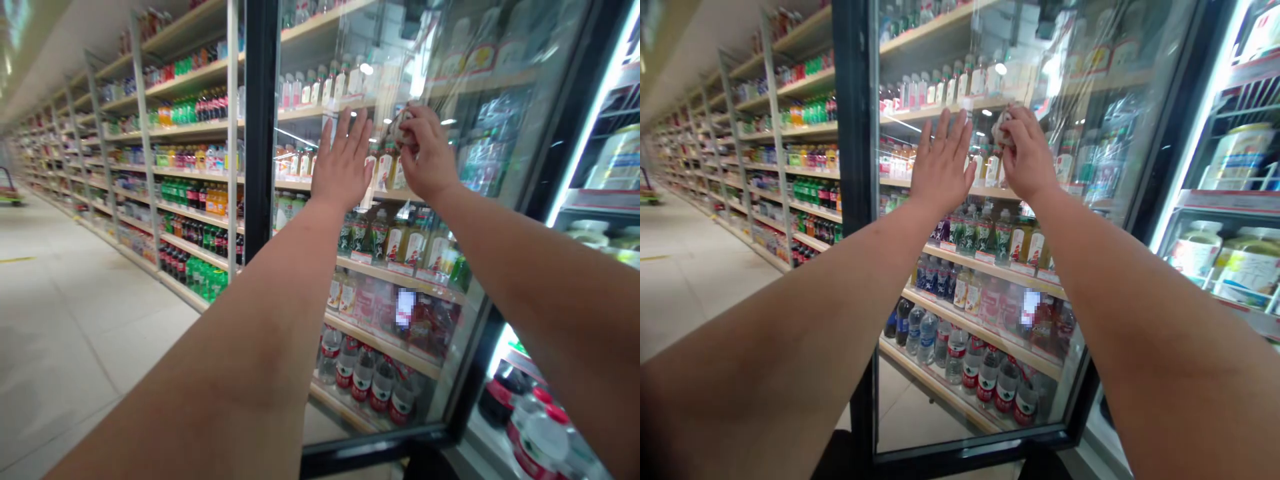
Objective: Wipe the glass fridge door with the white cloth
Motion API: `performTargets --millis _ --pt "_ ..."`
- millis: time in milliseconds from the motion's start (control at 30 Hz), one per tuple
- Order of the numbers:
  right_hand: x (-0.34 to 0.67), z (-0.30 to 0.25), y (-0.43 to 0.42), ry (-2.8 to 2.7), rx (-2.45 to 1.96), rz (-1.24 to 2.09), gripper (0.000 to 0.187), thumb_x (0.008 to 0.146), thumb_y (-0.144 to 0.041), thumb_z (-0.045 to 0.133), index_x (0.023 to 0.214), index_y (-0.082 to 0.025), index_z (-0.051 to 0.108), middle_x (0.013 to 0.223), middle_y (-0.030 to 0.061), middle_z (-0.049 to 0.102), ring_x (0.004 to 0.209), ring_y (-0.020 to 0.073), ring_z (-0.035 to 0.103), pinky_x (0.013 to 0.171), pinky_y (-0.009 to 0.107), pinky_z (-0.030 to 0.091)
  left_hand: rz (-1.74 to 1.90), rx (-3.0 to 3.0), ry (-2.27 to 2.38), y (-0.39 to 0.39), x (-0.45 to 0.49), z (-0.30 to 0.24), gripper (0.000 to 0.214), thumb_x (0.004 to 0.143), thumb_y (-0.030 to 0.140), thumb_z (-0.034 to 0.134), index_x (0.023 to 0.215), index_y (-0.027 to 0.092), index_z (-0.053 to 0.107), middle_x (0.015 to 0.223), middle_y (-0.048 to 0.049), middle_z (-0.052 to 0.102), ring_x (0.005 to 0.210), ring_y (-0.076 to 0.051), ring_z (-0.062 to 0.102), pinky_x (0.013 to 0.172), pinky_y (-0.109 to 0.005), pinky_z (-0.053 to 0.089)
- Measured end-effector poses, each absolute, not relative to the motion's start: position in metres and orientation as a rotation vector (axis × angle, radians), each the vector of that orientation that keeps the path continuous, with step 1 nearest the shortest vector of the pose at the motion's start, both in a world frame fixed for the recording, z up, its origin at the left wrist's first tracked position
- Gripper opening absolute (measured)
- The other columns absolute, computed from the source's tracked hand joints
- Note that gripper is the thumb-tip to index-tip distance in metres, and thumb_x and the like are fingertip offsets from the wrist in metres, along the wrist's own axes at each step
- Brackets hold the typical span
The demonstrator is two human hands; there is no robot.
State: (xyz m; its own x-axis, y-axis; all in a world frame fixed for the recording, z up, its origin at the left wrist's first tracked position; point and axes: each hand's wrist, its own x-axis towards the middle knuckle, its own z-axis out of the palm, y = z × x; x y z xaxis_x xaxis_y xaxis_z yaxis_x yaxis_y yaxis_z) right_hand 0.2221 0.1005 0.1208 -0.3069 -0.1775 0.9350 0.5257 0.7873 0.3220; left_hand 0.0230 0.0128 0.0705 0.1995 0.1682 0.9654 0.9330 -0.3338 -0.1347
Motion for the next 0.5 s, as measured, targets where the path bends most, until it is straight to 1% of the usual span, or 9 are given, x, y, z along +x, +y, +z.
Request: performTargets --millis 33,100,167,233,300,333,400,433,500 --pt "0.227 0.124 0.108 -1.709 -0.278 -0.716 0.040 0.091 -0.043 0.053 0.129 -0.053 0.053 0.157 -0.0202 0.047 0.153 0.0184 0.032 0.133 0.050 0.024 -1.212 -1.678 -1.047 0.013 0.023 0.070 0.083 0.085 0.051 0.026 0.168 0.044 0.023 0.165 0.0233 0.029 0.162 -0.017 -0.001 0.132 -0.048 -0.008" --pt "0.239 0.132 0.123 -1.602 -0.294 -0.710 0.036 0.094 -0.042 0.049 0.130 -0.044 0.054 0.160 -0.0113 0.046 0.151 0.0218 0.035 0.131 0.056 0.025 -1.200 -1.673 -1.083 0.014 0.023 0.071 0.085 0.083 0.049 0.028 0.168 0.042 0.027 0.166 0.0232 0.027 0.162 -0.017 -0.001 0.133 -0.048 -0.005" --pt "0.248 0.143 0.138 -1.498 -0.312 -0.671 0.035 0.095 -0.039 0.048 0.129 -0.041 0.055 0.159 -0.0061 0.047 0.147 0.0245 0.037 0.128 0.060 0.027 -1.178 -1.659 -1.131 0.013 0.023 0.071 0.087 0.082 0.049 0.028 0.168 0.041 0.027 0.166 0.0234 0.026 0.162 -0.016 -0.003 0.133 -0.048 -0.002" --pt "0.250 0.155 0.149 -1.429 -0.347 -0.619 0.033 0.095 -0.038 0.048 0.127 -0.044 0.054 0.155 -0.0064 0.050 0.143 0.0254 0.039 0.126 0.060 0.029 -1.148 -1.640 -1.151 0.013 0.023 0.070 0.091 0.077 0.052 0.029 0.168 0.043 0.023 0.166 0.0245 0.027 0.161 -0.016 -0.004 0.132 -0.049 -0.001" --pt "0.242 0.161 0.151 -1.389 -0.398 -0.596 0.032 0.095 -0.038 0.048 0.126 -0.047 0.054 0.153 -0.0084 0.052 0.142 0.0247 0.040 0.126 0.058 0.030 -1.106 -1.615 -1.141 0.014 0.022 0.068 0.102 0.067 0.054 0.036 0.166 0.046 0.018 0.164 0.0261 0.029 0.160 -0.017 -0.006 0.132 -0.053 0.002" --pt "0.234 0.160 0.148 -1.387 -0.416 -0.603 0.032 0.095 -0.039 0.048 0.126 -0.046 0.055 0.153 -0.0091 0.052 0.143 0.0236 0.039 0.128 0.056 0.029 -1.082 -1.604 -1.134 0.015 0.021 0.067 0.108 0.060 0.053 0.040 0.165 0.047 0.015 0.163 0.0269 0.030 0.159 -0.018 -0.009 0.131 -0.056 0.004" --pt "0.217 0.150 0.137 -1.439 -0.412 -0.640 0.033 0.095 -0.040 0.047 0.127 -0.044 0.056 0.158 -0.0120 0.047 0.149 0.0200 0.033 0.133 0.051 0.024 -1.040 -1.585 -1.129 0.016 0.020 0.066 0.118 0.049 0.051 0.046 0.163 0.047 0.014 0.162 0.0279 0.033 0.156 -0.017 -0.015 0.130 -0.059 0.008" --pt "0.210 0.141 0.129 -1.505 -0.384 -0.665 0.034 0.094 -0.040 0.048 0.127 -0.045 0.056 0.160 -0.0142 0.044 0.153 0.0182 0.030 0.135 0.049 0.023 -1.025 -1.578 -1.130 0.016 0.020 0.065 0.120 0.046 0.050 0.047 0.162 0.046 0.013 0.161 0.0278 0.035 0.155 -0.017 -0.018 0.129 -0.060 0.009" --pt "0.201 0.119 0.110 -1.646 -0.321 -0.696 0.037 0.094 -0.041 0.049 0.130 -0.048 0.056 0.161 -0.0173 0.043 0.157 0.0173 0.025 0.136 0.050 0.022 -1.022 -1.576 -1.132 0.017 0.020 0.065 0.122 0.044 0.051 0.047 0.161 0.047 0.012 0.160 0.0277 0.036 0.154 -0.016 -0.020 0.130 -0.059 0.008"
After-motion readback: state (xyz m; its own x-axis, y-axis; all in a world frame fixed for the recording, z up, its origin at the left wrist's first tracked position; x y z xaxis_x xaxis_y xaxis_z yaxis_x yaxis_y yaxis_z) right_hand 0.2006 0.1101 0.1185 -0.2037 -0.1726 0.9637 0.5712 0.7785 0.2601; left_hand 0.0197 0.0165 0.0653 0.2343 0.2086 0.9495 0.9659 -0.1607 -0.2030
